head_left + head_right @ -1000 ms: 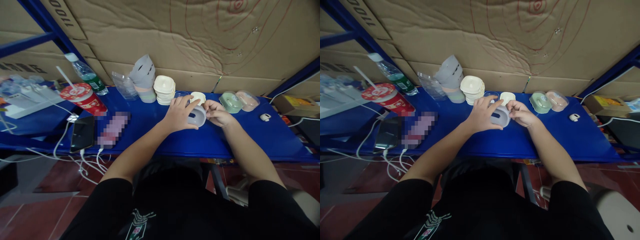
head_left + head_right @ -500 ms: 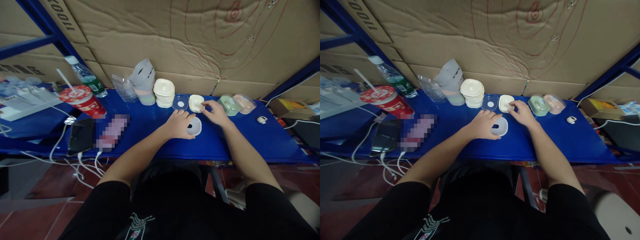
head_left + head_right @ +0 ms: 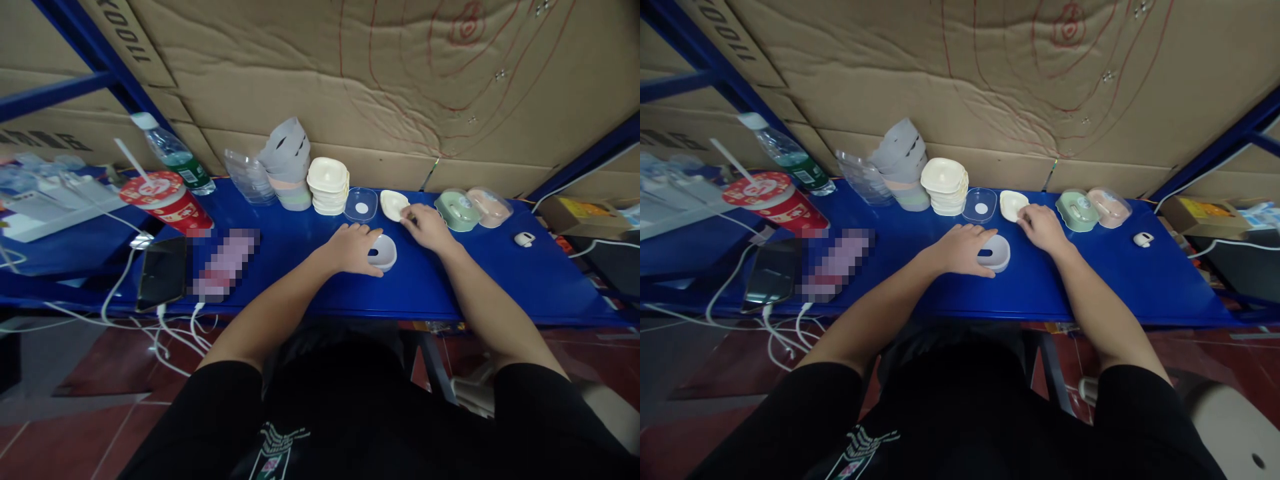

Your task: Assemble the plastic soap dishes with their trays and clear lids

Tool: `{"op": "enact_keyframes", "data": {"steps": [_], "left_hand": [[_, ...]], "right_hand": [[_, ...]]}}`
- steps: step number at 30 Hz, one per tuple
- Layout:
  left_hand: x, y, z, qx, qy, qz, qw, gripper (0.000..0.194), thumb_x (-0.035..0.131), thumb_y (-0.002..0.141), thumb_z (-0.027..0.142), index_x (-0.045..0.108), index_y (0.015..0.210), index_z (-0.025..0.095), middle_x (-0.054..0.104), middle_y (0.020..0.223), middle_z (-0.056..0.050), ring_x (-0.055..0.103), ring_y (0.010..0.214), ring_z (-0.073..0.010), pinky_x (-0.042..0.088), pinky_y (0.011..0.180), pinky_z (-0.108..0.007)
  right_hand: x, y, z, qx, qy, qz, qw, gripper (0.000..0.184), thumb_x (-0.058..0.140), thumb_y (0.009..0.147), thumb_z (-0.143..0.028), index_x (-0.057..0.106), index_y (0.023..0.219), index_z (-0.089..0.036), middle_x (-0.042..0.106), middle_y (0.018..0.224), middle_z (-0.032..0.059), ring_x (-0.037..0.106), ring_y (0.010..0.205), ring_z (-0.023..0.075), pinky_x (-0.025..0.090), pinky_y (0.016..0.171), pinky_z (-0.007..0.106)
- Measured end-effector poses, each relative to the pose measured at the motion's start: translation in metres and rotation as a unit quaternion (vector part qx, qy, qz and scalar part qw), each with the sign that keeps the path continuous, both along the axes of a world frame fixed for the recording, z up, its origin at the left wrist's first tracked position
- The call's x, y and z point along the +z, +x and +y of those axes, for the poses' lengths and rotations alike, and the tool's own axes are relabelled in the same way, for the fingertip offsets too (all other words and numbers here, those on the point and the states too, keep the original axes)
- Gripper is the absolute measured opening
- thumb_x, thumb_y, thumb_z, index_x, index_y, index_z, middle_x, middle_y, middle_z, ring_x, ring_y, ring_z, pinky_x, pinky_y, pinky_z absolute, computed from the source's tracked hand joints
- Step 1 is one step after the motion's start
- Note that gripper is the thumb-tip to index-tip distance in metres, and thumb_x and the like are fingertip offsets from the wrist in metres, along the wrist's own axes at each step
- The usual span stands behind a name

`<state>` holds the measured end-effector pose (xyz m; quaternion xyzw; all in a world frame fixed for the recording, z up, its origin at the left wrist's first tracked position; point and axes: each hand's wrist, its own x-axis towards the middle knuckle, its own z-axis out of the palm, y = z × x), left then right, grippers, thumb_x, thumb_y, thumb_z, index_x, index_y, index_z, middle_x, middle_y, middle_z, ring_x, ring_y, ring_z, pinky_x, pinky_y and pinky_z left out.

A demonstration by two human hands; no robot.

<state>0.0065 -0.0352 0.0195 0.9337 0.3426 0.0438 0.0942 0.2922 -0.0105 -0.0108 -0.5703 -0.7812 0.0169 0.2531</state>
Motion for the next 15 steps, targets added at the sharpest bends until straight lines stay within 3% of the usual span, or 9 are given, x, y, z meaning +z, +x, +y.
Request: {"op": "enact_keyframes", "data": {"steps": [3,5,7,12,15], "left_hand": [[0.007,-0.009,0.008,0.026,0.007,-0.031,0.999,0.112,0.082,0.074,0.070,0.046,0.164,0.014,0.060,0.153,-0.023,0.057,0.136,-0.0444,0.043,0.114,-0.054],[0.012,-0.014,0.014,0.047,0.031,-0.075,0.996,0.108,0.082,0.076,0.066,0.046,0.164,0.014,0.058,0.155,-0.023,0.055,0.139,-0.0438,0.043,0.116,-0.054],[0.017,-0.017,0.018,0.074,0.066,-0.137,0.986,0.106,0.082,0.078,0.064,0.045,0.163,0.015,0.055,0.158,-0.022,0.051,0.143,-0.0430,0.040,0.120,-0.055],[0.020,-0.016,0.023,0.140,0.113,-0.249,0.952,0.106,0.082,0.079,0.065,0.042,0.164,0.016,0.055,0.154,-0.022,0.052,0.142,-0.0432,0.040,0.122,-0.057],[0.018,-0.014,0.020,0.139,0.108,-0.253,0.951,0.108,0.083,0.078,0.065,0.043,0.163,0.012,0.056,0.152,-0.024,0.053,0.142,-0.0426,0.041,0.123,-0.055]], "right_hand": [[0.011,0.004,0.001,-0.099,0.031,0.139,0.985,0.031,0.048,0.105,-0.053,0.063,0.112,-0.027,0.074,0.105,0.0098,0.070,0.097,0.0291,0.056,0.089,0.045],[0.020,0.009,0.002,-0.136,0.008,0.237,0.962,0.035,0.044,0.105,-0.057,0.061,0.114,-0.028,0.072,0.098,0.0079,0.070,0.090,0.0270,0.059,0.082,0.043],[0.030,0.014,0.001,-0.121,-0.077,0.330,0.933,0.032,0.048,0.103,-0.057,0.062,0.110,-0.029,0.072,0.093,0.0073,0.071,0.085,0.0262,0.061,0.075,0.042],[0.042,0.008,-0.010,-0.069,-0.317,0.480,0.815,0.012,0.067,0.090,-0.037,0.062,0.089,-0.026,0.070,0.074,0.0048,0.071,0.069,0.0233,0.065,0.064,0.040],[0.034,-0.009,-0.014,-0.102,-0.380,0.439,0.807,0.006,0.069,0.083,-0.023,0.063,0.083,-0.024,0.071,0.070,0.0056,0.071,0.063,0.0232,0.066,0.059,0.038]]}}
